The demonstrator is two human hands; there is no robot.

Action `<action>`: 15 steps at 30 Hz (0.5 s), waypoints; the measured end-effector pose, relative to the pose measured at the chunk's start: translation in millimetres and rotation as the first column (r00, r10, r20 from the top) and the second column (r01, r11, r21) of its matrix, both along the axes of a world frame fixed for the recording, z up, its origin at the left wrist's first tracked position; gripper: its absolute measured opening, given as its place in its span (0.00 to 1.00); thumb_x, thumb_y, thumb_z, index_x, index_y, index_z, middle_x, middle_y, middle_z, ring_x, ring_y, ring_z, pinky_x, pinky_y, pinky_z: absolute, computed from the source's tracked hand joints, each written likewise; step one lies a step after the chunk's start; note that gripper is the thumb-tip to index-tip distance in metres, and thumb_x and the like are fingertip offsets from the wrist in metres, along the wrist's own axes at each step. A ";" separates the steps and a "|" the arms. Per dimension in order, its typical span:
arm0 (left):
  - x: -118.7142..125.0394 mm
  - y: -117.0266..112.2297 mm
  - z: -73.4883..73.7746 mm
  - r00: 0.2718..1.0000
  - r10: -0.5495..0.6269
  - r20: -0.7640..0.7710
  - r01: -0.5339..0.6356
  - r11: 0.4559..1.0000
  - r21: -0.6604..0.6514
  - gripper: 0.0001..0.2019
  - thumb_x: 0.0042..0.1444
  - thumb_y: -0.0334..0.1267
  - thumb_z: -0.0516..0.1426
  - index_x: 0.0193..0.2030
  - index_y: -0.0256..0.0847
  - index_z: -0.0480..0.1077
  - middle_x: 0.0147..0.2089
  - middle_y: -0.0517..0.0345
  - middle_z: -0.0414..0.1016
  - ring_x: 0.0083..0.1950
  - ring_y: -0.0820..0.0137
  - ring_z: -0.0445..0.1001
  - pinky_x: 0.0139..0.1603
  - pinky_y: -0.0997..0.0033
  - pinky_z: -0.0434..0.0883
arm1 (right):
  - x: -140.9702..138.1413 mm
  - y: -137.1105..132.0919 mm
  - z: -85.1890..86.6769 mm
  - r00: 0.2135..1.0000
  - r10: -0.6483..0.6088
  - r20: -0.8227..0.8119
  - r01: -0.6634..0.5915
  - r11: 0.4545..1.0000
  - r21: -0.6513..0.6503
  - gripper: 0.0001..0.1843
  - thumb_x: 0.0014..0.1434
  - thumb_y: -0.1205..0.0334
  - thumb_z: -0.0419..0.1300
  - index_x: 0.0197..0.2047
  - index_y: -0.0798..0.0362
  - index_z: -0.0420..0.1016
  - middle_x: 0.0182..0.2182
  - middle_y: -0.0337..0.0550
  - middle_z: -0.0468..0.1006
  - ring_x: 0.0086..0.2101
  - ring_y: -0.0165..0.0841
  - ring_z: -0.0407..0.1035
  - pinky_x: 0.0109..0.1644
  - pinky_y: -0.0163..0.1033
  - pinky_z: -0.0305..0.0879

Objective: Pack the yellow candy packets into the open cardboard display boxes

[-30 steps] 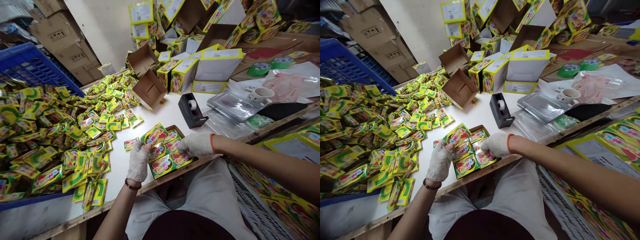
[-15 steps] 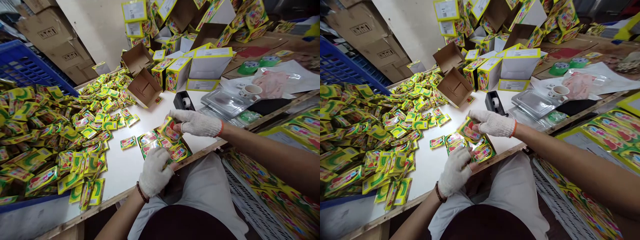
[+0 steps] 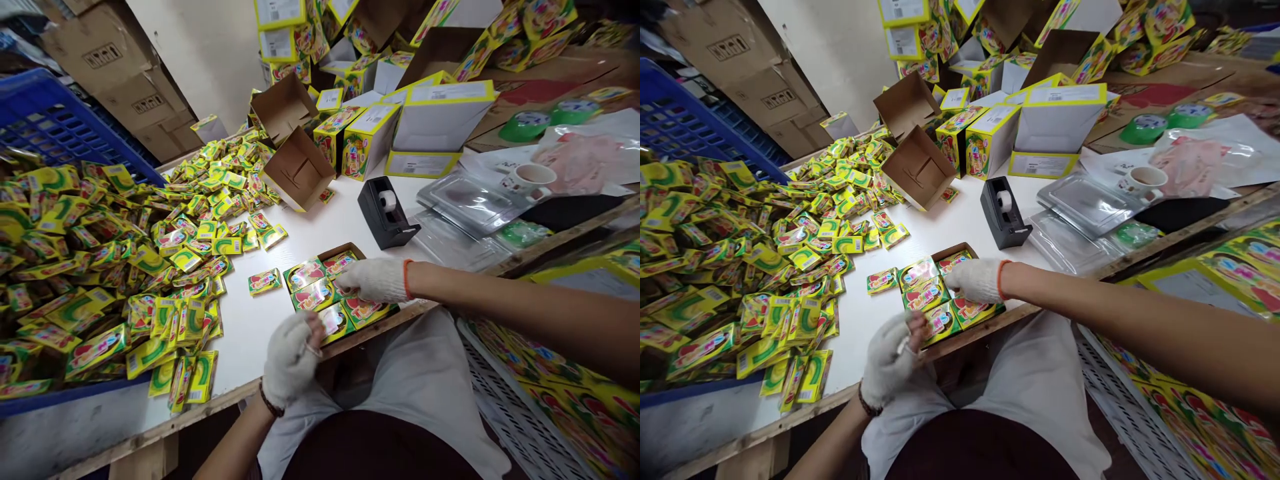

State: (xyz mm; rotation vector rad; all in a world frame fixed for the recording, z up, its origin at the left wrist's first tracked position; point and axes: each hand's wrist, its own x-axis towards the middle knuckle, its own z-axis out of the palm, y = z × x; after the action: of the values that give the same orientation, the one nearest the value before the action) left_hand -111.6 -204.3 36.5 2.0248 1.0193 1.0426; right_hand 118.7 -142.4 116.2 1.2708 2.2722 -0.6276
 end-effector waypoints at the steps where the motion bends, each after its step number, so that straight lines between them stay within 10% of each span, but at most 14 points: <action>1: -7.8 13.9 -3.0 0.992 0.122 0.019 -0.122 0.993 0.001 0.09 0.57 0.34 0.60 0.44 0.48 0.78 0.47 0.51 0.81 0.50 0.61 0.79 0.54 0.59 0.75 | 5.1 -1.4 -3.7 1.000 -0.018 -0.003 0.018 0.999 0.028 0.17 0.52 0.67 0.65 0.47 0.53 0.80 0.47 0.52 0.78 0.40 0.40 0.73 0.36 0.38 0.61; 5: -39.6 85.8 -26.3 0.877 0.353 -0.327 -0.339 0.935 0.102 0.18 0.53 0.33 0.58 0.52 0.41 0.74 0.60 0.43 0.73 0.64 0.54 0.68 0.66 0.49 0.64 | 19.0 -8.7 -24.8 1.000 -0.008 -0.011 0.008 0.998 0.066 0.22 0.48 0.63 0.68 0.49 0.53 0.78 0.48 0.53 0.77 0.44 0.44 0.73 0.39 0.40 0.62; 8: -55.6 123.9 -42.3 0.708 0.303 -0.638 -0.337 0.939 0.072 0.25 0.48 0.31 0.62 0.55 0.38 0.70 0.60 0.40 0.72 0.65 0.49 0.66 0.65 0.46 0.63 | 17.7 -11.6 -33.1 1.000 -0.009 -0.007 0.009 0.999 0.047 0.22 0.50 0.66 0.67 0.50 0.54 0.77 0.49 0.53 0.77 0.46 0.45 0.73 0.41 0.40 0.63; 15: -54.5 109.3 -18.4 0.721 0.419 -0.551 -0.349 0.907 0.234 0.23 0.56 0.40 0.59 0.57 0.37 0.66 0.52 0.42 0.74 0.54 0.54 0.72 0.56 0.55 0.68 | 20.2 -7.8 -17.2 0.955 -0.259 -0.144 0.257 0.966 -0.033 0.23 0.48 0.64 0.69 0.49 0.52 0.77 0.46 0.47 0.79 0.43 0.41 0.74 0.41 0.37 0.66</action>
State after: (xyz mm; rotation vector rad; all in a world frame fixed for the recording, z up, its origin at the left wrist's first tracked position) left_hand -166.0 -94.9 18.1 2.3576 1.8123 0.6585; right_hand 138.9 -150.2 98.9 1.5783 2.2296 -0.8533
